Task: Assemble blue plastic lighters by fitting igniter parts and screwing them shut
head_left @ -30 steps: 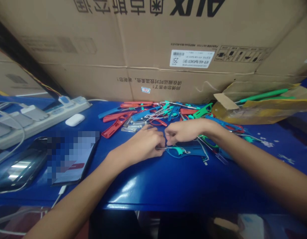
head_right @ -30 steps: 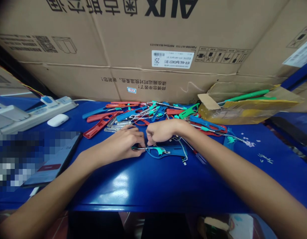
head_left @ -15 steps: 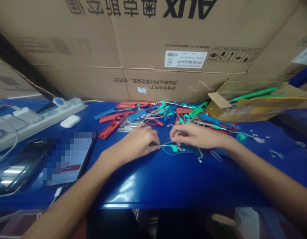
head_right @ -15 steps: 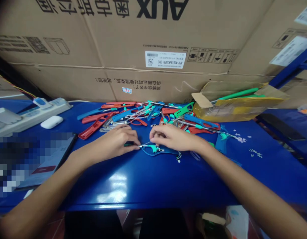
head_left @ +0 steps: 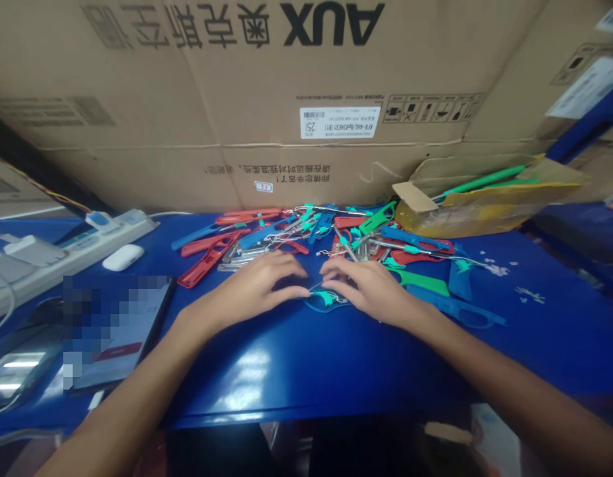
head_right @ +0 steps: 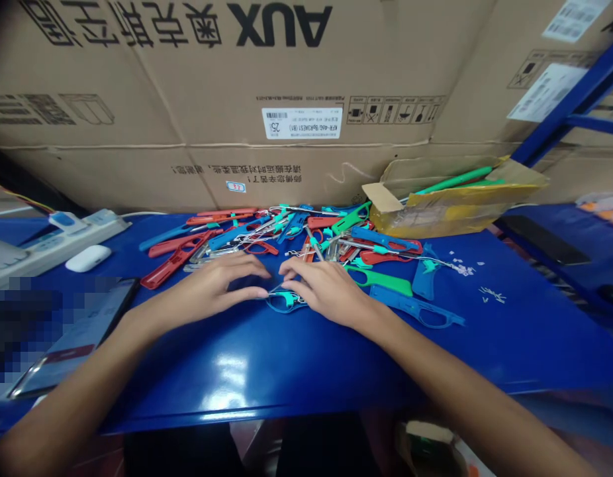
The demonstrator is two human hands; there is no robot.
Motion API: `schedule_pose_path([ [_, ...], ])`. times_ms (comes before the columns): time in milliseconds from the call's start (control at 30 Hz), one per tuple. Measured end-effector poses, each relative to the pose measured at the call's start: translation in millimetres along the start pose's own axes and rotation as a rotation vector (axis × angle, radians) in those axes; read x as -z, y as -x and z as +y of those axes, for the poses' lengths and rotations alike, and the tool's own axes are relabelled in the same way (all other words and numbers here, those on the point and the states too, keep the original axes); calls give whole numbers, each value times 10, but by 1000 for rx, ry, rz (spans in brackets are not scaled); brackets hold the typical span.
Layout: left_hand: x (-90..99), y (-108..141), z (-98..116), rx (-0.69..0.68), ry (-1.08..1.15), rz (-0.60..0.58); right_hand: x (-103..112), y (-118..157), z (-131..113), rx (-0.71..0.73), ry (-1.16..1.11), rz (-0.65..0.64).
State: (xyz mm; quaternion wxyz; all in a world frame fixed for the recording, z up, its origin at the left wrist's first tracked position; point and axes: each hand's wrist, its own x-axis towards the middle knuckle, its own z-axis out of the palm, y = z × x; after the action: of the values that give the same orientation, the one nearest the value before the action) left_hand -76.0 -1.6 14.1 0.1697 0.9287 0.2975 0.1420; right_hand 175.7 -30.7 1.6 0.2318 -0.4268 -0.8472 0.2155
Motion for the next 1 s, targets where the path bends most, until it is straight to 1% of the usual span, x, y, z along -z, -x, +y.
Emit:
schedule_pose_path([
  [100,-110,-74,78,-45,-25,46,-38,3,-21,-14,-29,29],
  [233,-241,-117,101,-26,-49,112,-66,-2,5,6,-125,43],
  [333,-285,-113,75,-23,-51,133,-69,-3,-6,16,-155,30],
  [433,-299,-110,57,-31,-81,126,-34,-3,-61,23,-111,35],
  [500,-297,-111,53,-16,-88,121,35,-3,-80,16,-50,71],
  [567,-286,-111,52,-3,-75,117,151,-2,-42,-19,13,154],
  [667,-262,-104,56,-11,-64,109,402,9,154,-105,137,317],
  [733,-248,-100,67,-16,-75,112,592,32,339,-170,254,382],
  [767,-243,-99,74,-16,-82,109,687,52,429,-201,297,375],
  [800,-238,-99,79,-15,-88,104,781,78,509,-228,319,341],
  [833,-231,-99,81,-13,-91,99,873,112,575,-254,315,276],
  [933,-188,-90,38,14,-115,116,1133,277,695,-366,194,10],
  [1000,-131,-73,-40,49,-172,176,1284,439,752,-496,114,-160],
])
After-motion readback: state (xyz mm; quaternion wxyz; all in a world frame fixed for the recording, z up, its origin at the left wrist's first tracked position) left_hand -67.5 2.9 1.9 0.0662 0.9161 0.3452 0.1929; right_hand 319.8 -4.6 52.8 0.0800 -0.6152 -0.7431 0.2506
